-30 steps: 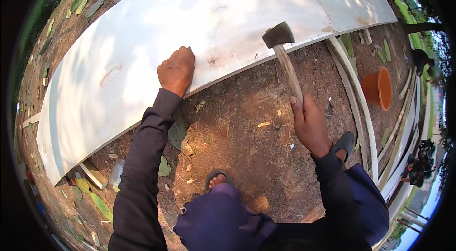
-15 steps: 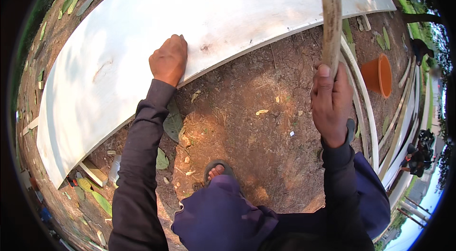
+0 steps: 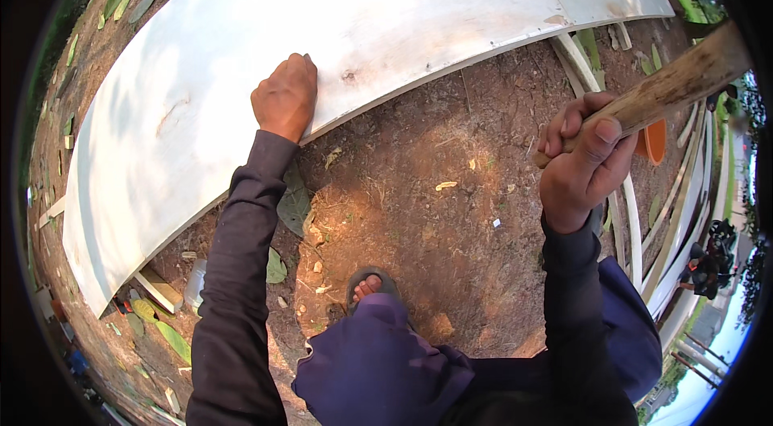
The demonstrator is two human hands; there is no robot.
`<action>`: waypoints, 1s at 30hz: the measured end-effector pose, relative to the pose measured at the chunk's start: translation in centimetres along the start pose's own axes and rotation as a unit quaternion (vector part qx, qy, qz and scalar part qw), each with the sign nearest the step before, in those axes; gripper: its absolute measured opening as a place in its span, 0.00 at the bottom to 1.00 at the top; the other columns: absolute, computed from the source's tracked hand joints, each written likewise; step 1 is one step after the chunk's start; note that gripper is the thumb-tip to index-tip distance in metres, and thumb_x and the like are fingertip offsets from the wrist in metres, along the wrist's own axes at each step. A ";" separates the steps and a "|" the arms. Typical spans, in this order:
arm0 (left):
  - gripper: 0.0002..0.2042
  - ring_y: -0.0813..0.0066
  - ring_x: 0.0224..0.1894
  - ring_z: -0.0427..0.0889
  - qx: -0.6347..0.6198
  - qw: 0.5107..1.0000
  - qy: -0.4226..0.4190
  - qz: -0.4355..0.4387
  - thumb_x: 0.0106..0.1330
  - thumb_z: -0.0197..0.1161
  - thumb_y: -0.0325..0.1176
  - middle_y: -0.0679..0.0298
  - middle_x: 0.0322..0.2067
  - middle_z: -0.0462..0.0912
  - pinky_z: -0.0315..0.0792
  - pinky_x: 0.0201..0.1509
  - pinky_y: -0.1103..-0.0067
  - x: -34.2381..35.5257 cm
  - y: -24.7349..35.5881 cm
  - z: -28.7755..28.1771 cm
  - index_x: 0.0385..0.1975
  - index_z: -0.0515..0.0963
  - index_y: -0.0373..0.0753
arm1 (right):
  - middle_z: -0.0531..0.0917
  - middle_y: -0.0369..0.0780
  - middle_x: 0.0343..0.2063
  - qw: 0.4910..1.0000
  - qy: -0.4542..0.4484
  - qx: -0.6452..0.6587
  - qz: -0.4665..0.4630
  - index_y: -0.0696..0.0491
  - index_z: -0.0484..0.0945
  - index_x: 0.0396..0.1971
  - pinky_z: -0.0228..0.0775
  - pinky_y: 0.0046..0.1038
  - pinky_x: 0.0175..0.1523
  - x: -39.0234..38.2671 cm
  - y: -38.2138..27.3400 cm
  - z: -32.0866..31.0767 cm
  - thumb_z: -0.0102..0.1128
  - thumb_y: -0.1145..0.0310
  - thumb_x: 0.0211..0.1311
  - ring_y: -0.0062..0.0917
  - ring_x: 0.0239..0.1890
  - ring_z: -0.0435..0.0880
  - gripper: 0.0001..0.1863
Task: The person hammers nails into a curved white board resting on wooden supports outdoors. They repeatedly pick up nails, position them, and strike with a hammer, moving along the board's edge.
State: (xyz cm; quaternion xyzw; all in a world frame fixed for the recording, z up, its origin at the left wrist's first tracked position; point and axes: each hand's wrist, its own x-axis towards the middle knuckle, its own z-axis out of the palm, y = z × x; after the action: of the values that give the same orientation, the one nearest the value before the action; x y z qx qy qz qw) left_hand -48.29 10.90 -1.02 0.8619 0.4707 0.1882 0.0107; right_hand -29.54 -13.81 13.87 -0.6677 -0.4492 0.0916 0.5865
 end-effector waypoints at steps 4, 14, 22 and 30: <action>0.15 0.50 0.22 0.82 -0.003 0.999 0.028 0.028 0.73 0.57 0.41 0.58 0.22 0.82 0.76 0.26 0.60 0.5 0.7 0.1 0.24 0.73 0.42 | 0.79 0.49 0.20 0.871 -0.244 -0.397 0.153 0.60 0.71 0.43 0.70 0.39 0.26 -5.7 9.7 -0.9 0.52 0.60 0.78 0.43 0.21 0.82 0.15; 0.17 0.44 0.30 0.83 -0.035 0.998 -0.051 -0.019 0.76 0.50 0.45 0.54 0.28 0.84 0.76 0.36 0.55 0.9 1.6 -0.4 0.27 0.74 0.41 | 0.75 0.39 0.19 0.927 -0.160 -0.309 0.137 0.59 0.70 0.43 0.64 0.30 0.24 -6.0 10.9 -1.4 0.50 0.56 0.80 0.25 0.19 0.74 0.17; 0.17 0.44 0.30 0.83 -0.024 0.999 -0.038 -0.014 0.76 0.52 0.45 0.53 0.27 0.83 0.75 0.35 0.55 0.3 0.6 -0.8 0.27 0.74 0.40 | 0.78 0.51 0.22 0.981 0.028 -0.129 0.144 0.59 0.70 0.41 0.68 0.43 0.28 -2.6 4.9 0.1 0.49 0.59 0.79 0.53 0.24 0.80 0.16; 0.16 0.49 0.22 0.81 -0.021 0.998 0.049 0.031 0.74 0.56 0.42 0.57 0.23 0.81 0.75 0.27 0.58 0.8 0.5 0.2 0.24 0.71 0.41 | 0.78 0.55 0.20 0.917 -0.168 -0.302 0.201 0.59 0.67 0.38 0.68 0.49 0.29 -7.0 11.1 0.5 0.51 0.59 0.78 0.57 0.24 0.80 0.16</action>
State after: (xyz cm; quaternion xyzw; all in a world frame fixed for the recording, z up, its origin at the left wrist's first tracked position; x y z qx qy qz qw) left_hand -47.45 11.32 -0.87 0.8655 0.4396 0.2402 -0.0007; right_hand -28.43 -17.41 1.26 -0.8637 -0.4043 0.1784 0.2424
